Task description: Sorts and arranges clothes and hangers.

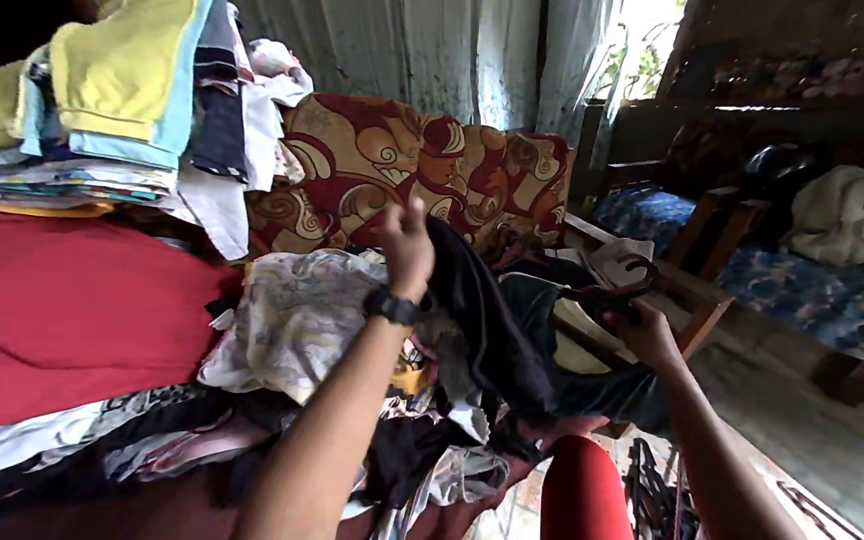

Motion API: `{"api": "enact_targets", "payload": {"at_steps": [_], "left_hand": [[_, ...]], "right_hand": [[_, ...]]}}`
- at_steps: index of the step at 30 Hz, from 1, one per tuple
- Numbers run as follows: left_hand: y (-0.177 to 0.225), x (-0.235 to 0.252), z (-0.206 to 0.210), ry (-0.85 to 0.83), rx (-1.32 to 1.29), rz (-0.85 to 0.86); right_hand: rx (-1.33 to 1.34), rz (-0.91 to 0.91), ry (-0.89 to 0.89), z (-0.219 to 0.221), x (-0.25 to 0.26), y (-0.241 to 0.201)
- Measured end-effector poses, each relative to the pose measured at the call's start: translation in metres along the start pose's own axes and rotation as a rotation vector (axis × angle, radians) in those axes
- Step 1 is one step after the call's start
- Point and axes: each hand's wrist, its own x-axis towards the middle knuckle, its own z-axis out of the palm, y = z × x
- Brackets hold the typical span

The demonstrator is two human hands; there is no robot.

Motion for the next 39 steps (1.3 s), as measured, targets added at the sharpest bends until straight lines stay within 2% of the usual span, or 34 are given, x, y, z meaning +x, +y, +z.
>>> {"api": "enact_targets", "payload": {"at_steps": [3, 5, 6, 7, 10, 11, 12, 14, 16, 19, 22, 27, 30, 33, 35, 37, 39], "left_hand": [[0.01, 0.05, -0.022, 0.313, -0.185, -0.079], [-0.006, 0.067, -0.034, 0.42, -0.194, -0.124], [-0.024, 0.068, -0.041, 0.357, -0.111, -0.123], [-0.047, 0.064, -0.047, 0.21, 0.029, -0.117], [-0.107, 0.04, -0.055, -0.384, 0.523, -0.256], [-0.114, 0.037, -0.052, -0.494, 0.62, -0.33], [-0.114, 0.031, -0.046, -0.48, 0.666, -0.334], [-0.096, 0.005, -0.026, -0.302, 0.634, -0.143], [-0.067, -0.028, 0.002, -0.27, 0.559, 0.086], [-0.039, -0.087, 0.047, -0.508, 0.525, 0.295], [-0.039, -0.122, 0.076, -0.594, 0.639, 0.462], [-0.049, -0.125, 0.088, -0.468, 0.615, 0.562], [-0.061, -0.118, 0.086, -0.334, 0.567, 0.719], [-0.067, -0.112, 0.082, -0.326, 0.51, 0.819], [-0.063, -0.11, 0.078, -0.404, 0.459, 0.683], [-0.054, -0.101, 0.071, -0.512, 0.427, 0.335], [-0.056, -0.084, 0.063, -0.506, 0.411, -0.002]], "right_hand": [[0.002, 0.008, -0.009, 0.004, -0.001, 0.006], [0.004, 0.021, -0.025, 0.008, -0.003, 0.005], [0.0, 0.023, -0.035, 0.01, -0.005, 0.003], [0.001, 0.021, -0.041, 0.012, -0.007, 0.0], [0.005, -0.02, -0.049, 0.021, -0.01, -0.006], [0.003, -0.029, -0.048, 0.023, -0.012, -0.01], [-0.008, -0.034, -0.047, 0.025, -0.014, -0.014], [-0.05, -0.034, -0.03, 0.028, -0.021, -0.021], [-0.108, -0.019, -0.002, 0.028, -0.029, -0.033], [-0.163, -0.016, 0.05, 0.024, -0.044, -0.049], [-0.166, -0.054, 0.102, 0.018, -0.058, -0.055], [-0.154, -0.08, 0.149, 0.008, -0.063, -0.047], [-0.147, -0.07, 0.147, 0.007, -0.064, -0.044], [-0.146, -0.078, 0.122, 0.015, -0.07, -0.047], [-0.158, -0.052, 0.082, 0.02, -0.073, -0.049], [-0.18, -0.017, 0.046, 0.021, -0.075, -0.05], [-0.185, 0.003, 0.078, 0.017, -0.075, -0.044]]}}
